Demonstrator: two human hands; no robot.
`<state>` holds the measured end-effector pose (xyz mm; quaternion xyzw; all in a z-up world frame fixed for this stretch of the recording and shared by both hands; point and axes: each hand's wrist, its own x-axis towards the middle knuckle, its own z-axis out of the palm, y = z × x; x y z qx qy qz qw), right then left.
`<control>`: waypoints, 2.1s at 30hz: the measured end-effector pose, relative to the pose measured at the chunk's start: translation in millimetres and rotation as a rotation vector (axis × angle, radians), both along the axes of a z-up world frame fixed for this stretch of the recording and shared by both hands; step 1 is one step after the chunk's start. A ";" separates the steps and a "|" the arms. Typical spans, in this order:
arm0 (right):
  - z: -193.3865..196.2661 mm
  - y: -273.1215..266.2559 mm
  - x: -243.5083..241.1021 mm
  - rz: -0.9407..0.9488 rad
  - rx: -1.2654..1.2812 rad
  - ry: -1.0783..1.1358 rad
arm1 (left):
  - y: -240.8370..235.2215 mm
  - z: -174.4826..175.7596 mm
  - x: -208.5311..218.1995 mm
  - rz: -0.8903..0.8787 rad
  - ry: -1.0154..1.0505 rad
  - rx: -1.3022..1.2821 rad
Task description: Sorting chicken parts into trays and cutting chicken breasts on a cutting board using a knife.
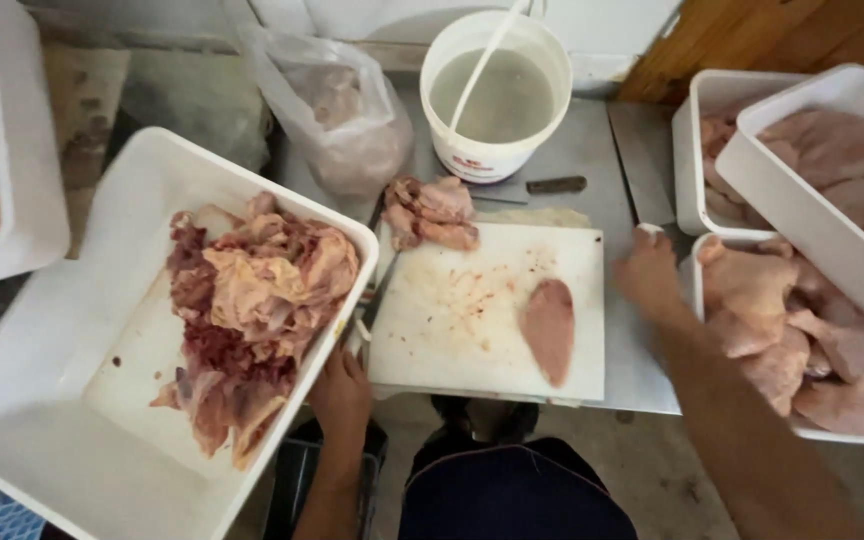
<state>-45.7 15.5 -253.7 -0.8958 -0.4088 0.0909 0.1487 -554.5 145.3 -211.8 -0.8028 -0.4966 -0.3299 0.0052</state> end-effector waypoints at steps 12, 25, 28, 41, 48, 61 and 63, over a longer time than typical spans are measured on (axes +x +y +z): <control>103.4 44.6 -29.2 -0.214 -0.383 0.274 | 24.3 -56.7 -29.1 0.182 0.143 -0.490; 174.8 -74.0 -148.9 -0.334 0.336 0.591 | -68.4 -46.0 -75.3 0.327 0.310 -0.370; 185.4 -106.5 -187.2 -0.404 0.426 0.695 | -96.2 -41.1 -84.4 0.336 0.320 -0.142; 90.1 -252.5 -205.7 -0.080 0.015 0.700 | -249.2 50.6 -34.5 0.311 0.073 -1.067; 151.5 -168.8 -135.7 0.179 0.497 0.119 | -286.7 72.2 47.4 -0.103 -0.050 -1.039; 106.9 -278.1 -140.4 0.060 0.153 0.052 | -238.9 80.9 22.6 -0.431 -0.051 -0.880; 192.5 -232.7 -148.2 -0.038 0.306 -0.021 | -231.1 91.0 31.0 -0.482 -0.031 -0.882</control>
